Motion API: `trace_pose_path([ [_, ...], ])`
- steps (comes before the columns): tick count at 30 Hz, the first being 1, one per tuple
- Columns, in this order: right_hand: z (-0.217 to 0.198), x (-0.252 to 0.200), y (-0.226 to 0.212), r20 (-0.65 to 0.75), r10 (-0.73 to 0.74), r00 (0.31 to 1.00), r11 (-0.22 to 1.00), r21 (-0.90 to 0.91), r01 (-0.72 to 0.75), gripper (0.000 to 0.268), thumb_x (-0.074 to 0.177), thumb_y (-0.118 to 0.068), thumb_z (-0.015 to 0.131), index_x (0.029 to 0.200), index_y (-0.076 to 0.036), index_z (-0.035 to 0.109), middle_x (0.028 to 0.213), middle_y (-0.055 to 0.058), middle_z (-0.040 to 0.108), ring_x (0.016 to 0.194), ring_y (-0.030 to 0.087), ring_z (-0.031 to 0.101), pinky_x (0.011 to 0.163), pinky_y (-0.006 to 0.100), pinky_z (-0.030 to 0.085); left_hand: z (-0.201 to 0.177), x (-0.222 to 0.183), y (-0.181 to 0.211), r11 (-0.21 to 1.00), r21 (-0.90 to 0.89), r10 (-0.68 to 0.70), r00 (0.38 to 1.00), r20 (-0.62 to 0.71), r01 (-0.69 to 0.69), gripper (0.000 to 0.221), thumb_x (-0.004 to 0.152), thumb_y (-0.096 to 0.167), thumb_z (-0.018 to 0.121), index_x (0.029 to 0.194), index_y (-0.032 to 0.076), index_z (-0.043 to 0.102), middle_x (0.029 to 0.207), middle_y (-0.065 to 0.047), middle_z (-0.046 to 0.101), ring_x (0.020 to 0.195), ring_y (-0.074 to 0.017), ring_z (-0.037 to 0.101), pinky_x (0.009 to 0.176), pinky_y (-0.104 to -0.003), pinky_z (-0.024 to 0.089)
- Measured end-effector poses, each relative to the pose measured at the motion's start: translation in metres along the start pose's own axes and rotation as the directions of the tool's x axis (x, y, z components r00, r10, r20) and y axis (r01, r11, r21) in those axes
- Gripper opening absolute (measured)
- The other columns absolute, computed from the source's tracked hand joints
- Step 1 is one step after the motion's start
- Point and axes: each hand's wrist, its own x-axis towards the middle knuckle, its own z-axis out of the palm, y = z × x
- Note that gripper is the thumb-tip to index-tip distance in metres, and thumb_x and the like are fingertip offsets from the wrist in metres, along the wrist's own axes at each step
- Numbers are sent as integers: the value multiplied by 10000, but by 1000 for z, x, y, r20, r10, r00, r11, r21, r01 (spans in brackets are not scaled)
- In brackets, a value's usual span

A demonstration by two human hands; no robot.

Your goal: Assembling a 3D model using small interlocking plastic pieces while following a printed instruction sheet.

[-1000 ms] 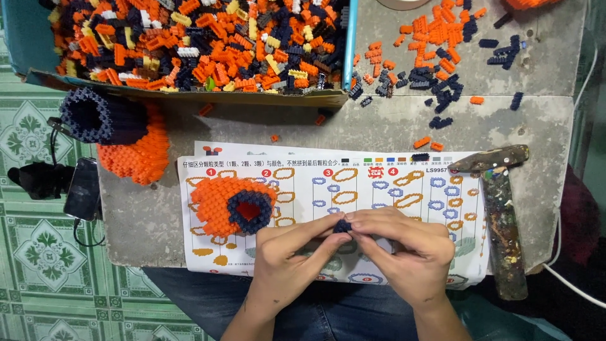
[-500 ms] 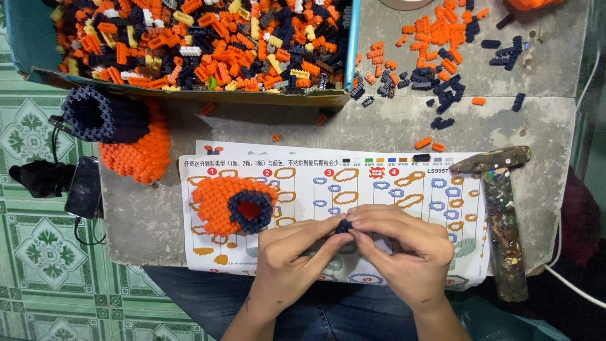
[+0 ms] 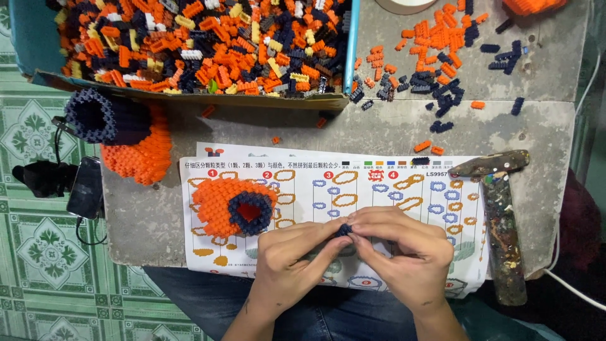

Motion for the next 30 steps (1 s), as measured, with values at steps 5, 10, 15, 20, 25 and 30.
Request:
trace_pose_path([
  [5,-4,-1,2,18,34,999,998,59,-35,256,690,140,900,906,21,835,995,146,886,975,241,866,869,295,713,-1,2,3,1000,-4,15,1000,7,-15,289,840,-8,900,1121,-48,844,1067,-160,907,825,-220,896,708,-270,703],
  [10,-10,6,-2,69,59,996,997,48,-62,230,676,126,890,871,14,840,978,142,902,969,242,886,873,294,713,-3,6,5,999,4,43,999,25,-43,243,846,-23,889,1084,-52,848,1059,-150,905,811,-225,881,691,-283,688],
  [15,-12,7,0,98,84,992,994,60,-90,233,679,123,891,874,4,847,965,124,912,1028,256,898,914,319,736,-4,6,5,998,12,66,997,35,-66,277,855,-49,875,1130,-53,841,1088,-159,904,859,-231,892,752,-291,711],
  [20,-10,9,-2,86,109,990,993,46,-113,228,677,115,902,869,1,858,960,131,920,1041,257,902,921,324,739,-3,7,4,998,32,50,998,40,-52,245,851,-43,866,1096,-45,851,1077,-151,908,880,-233,903,774,-293,719],
  [25,-9,8,-3,74,104,992,994,-41,-101,236,686,85,911,898,-11,872,1003,121,914,1053,231,873,961,325,721,0,4,0,998,49,46,999,30,-47,267,859,-35,854,1125,-49,852,1065,-153,910,788,-205,868,669,-263,683],
  [30,-7,9,-12,63,96,993,992,-90,-90,202,716,63,902,896,-27,880,957,81,894,1066,199,835,911,301,677,-2,4,4,999,-32,-9,1000,7,9,302,844,-21,844,1145,-23,862,993,-161,920,689,-171,820,597,-238,633],
])
